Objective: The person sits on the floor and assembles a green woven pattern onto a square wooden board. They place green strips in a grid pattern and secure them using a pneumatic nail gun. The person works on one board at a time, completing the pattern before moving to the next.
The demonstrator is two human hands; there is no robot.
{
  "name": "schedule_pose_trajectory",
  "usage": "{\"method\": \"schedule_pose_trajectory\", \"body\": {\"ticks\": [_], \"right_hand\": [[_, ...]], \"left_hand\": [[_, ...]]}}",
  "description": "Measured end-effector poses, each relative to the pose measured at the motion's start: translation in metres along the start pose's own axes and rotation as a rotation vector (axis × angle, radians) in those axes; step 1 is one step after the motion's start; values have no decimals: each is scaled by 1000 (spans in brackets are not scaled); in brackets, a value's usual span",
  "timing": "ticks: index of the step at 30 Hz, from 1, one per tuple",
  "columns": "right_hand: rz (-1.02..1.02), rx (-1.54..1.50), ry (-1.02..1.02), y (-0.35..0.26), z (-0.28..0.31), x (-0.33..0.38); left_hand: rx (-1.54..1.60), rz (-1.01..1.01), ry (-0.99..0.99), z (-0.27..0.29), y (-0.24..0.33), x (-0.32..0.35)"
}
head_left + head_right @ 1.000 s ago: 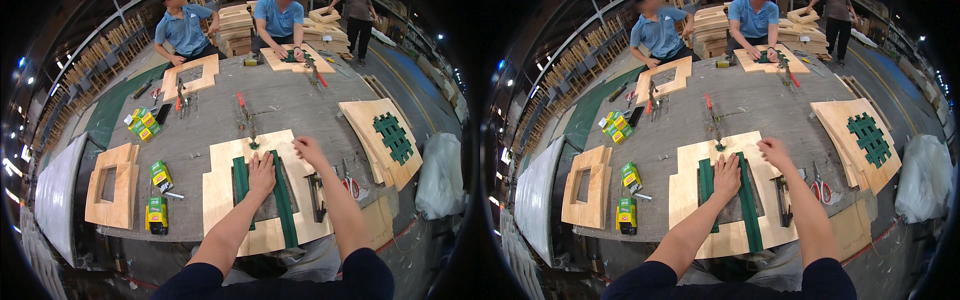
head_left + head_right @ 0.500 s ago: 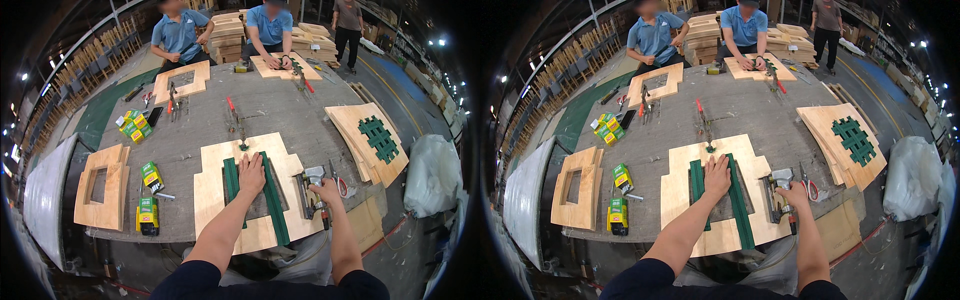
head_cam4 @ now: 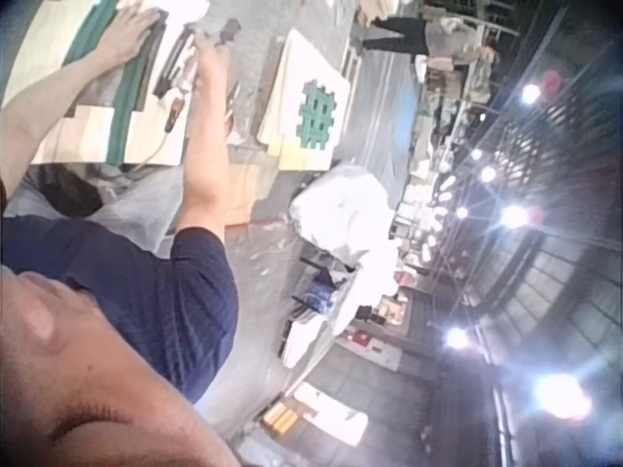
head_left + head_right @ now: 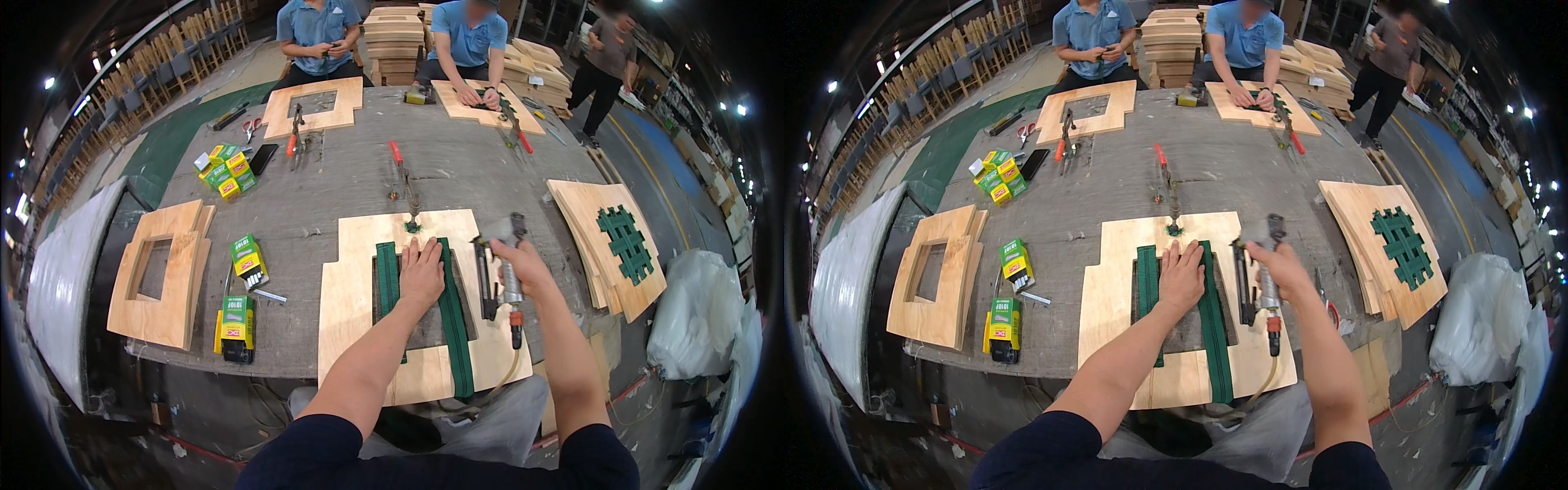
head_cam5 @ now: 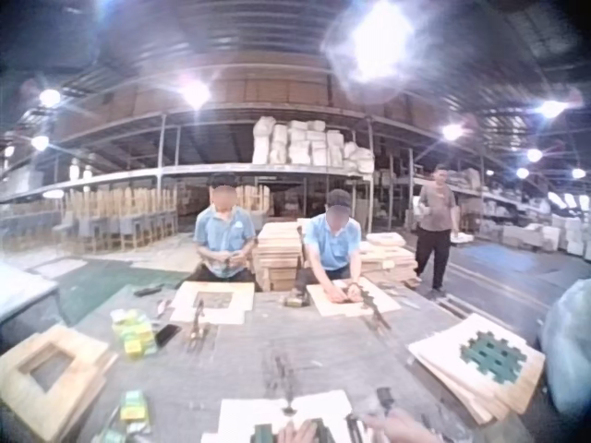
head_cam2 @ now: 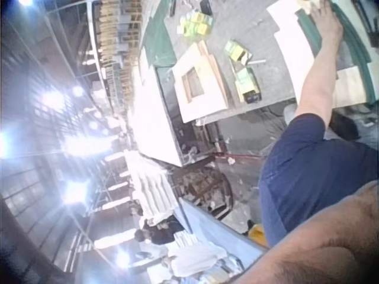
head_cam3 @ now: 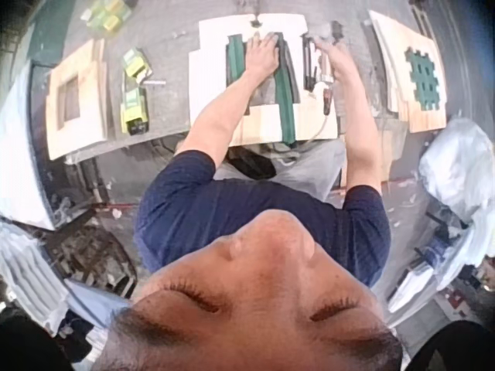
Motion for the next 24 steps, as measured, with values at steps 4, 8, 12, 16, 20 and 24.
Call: {"method": "schedule_pose_trajectory", "body": {"ticks": [4,8,12,16,20,24], "right_hand": [[33,137,-72,-7,-47,-35],[11,179,-96,-7,-72,-54],[5,209,-122,-7,-78,-58],[33,250,-73,-5,-81,-56],[59,300,-34,-7,-89,-52],[82,342,-46,-4,-92,-53]], "left_hand": [[17,-20,26,0,2,-1],[31,-26,59,1,-2,0],[30,-29,81,2,-6,-1],[55,-18,65,2,-4,1],[77,-13,65,4,-7,1],[132,0,93,6,-7,2]]}}
Point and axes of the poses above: each hand's wrist, its own x-axis away from the middle knuckle, its own z-axis out of the back of the hand, y = z × x, the point moved 2 cm from there along -x, towards the middle knuckle, and after that the axes turned 9 degrees about x, right-handed, at the moved point
